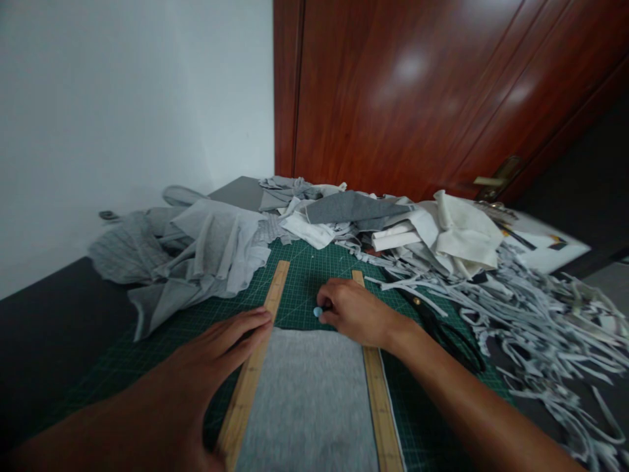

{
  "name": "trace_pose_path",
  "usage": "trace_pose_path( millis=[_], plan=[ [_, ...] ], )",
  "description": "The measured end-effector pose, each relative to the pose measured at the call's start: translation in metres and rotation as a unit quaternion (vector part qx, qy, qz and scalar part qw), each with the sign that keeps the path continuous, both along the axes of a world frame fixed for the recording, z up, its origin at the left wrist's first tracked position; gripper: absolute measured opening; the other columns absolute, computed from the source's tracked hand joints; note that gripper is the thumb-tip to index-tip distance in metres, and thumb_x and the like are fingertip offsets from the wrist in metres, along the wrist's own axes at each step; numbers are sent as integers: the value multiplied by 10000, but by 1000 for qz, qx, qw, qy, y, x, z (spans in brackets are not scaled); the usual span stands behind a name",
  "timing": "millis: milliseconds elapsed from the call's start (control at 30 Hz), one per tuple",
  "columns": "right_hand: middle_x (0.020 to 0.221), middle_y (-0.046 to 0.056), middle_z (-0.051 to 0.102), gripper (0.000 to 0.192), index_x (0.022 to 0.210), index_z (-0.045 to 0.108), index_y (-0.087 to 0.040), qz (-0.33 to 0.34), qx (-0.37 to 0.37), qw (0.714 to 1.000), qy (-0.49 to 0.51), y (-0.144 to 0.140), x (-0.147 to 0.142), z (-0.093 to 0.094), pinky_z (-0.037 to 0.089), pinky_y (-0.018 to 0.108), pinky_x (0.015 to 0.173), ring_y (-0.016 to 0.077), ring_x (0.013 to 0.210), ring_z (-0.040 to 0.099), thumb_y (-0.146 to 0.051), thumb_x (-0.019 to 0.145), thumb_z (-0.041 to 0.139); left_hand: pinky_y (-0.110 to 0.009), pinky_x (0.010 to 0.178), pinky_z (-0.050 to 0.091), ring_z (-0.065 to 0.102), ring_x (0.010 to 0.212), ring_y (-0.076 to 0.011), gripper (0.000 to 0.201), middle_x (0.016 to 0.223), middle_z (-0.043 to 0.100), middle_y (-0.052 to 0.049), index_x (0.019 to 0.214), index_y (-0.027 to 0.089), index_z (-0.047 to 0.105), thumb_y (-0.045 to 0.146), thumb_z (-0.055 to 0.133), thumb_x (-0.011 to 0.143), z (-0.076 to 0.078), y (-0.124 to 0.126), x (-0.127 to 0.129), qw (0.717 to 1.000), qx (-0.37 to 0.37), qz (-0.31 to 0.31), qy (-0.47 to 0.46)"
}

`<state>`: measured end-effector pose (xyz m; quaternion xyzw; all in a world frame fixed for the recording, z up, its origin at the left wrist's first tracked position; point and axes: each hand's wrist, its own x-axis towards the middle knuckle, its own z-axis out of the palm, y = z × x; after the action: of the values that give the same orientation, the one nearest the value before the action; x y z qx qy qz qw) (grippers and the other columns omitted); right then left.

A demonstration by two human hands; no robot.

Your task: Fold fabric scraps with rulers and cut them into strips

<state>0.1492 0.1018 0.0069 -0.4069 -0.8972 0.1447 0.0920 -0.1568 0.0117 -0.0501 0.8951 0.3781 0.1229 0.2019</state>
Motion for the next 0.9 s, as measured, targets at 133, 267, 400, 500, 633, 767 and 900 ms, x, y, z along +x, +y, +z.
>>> trace_pose_path(
  millis=[133,267,400,500,633,767,900],
  plan=[
    [908,39,692,104,919,708,-161,-7,-8,1000,18,1,-5,-1,482,292,687,180,758,658,-90,891,779,-599,1299,241,215,1600,-452,1476,1781,149,-138,1708,268,134,749,895,539,2,-1,1,1000,0,-4,-10],
    [851,25,688,145,873,680,-173,-14,-9,999,42,2,-8,-2,462,294,664,181,734,648,-39,864,734,-579,1308,226,218,1604,-437,1460,1779,153,-148,1705,250,162,743,900,546,9,1,4,1000,-9,-2,-5],
    [719,-13,653,151,867,671,-172,3,-10,997,72,-2,-11,-1,424,295,605,172,643,611,-27,868,712,-601,1308,204,166,1615,-448,1510,1784,89,-166,1707,219,150,786,886,517,17,0,5,999,-40,-15,13],
    [870,25,727,116,959,703,-171,48,-11,993,103,-19,-20,1,483,304,713,183,779,675,-59,935,685,-592,1313,202,173,1612,-451,1494,1776,127,-176,1698,190,203,805,877,516,23,-4,7,999,-43,-2,6],
    [897,36,736,174,1001,730,-178,191,-42,965,177,-59,-39,2,524,271,756,169,847,694,-91,1036,584,-583,1319,195,183,1613,-439,1432,1765,177,-183,1677,161,279,820,854,542,29,-8,11,999,-44,13,5],
    [952,42,730,257,965,722,-180,300,-77,926,215,-84,-53,-4,539,240,758,151,889,681,-14,1006,529,-554,1326,193,167,1620,-421,1460,1761,166,-203,1665,104,291,828,846,525,32,-7,14,998,-42,11,34],
    [1020,44,747,185,935,705,-186,349,-73,914,192,-85,-56,-11,532,308,966,176,1061,677,-98,1037,577,-518,1334,186,167,1624,-404,1469,1757,182,-205,1657,72,298,836,836,523,34,-6,15,998,-47,15,44]
  ],
)
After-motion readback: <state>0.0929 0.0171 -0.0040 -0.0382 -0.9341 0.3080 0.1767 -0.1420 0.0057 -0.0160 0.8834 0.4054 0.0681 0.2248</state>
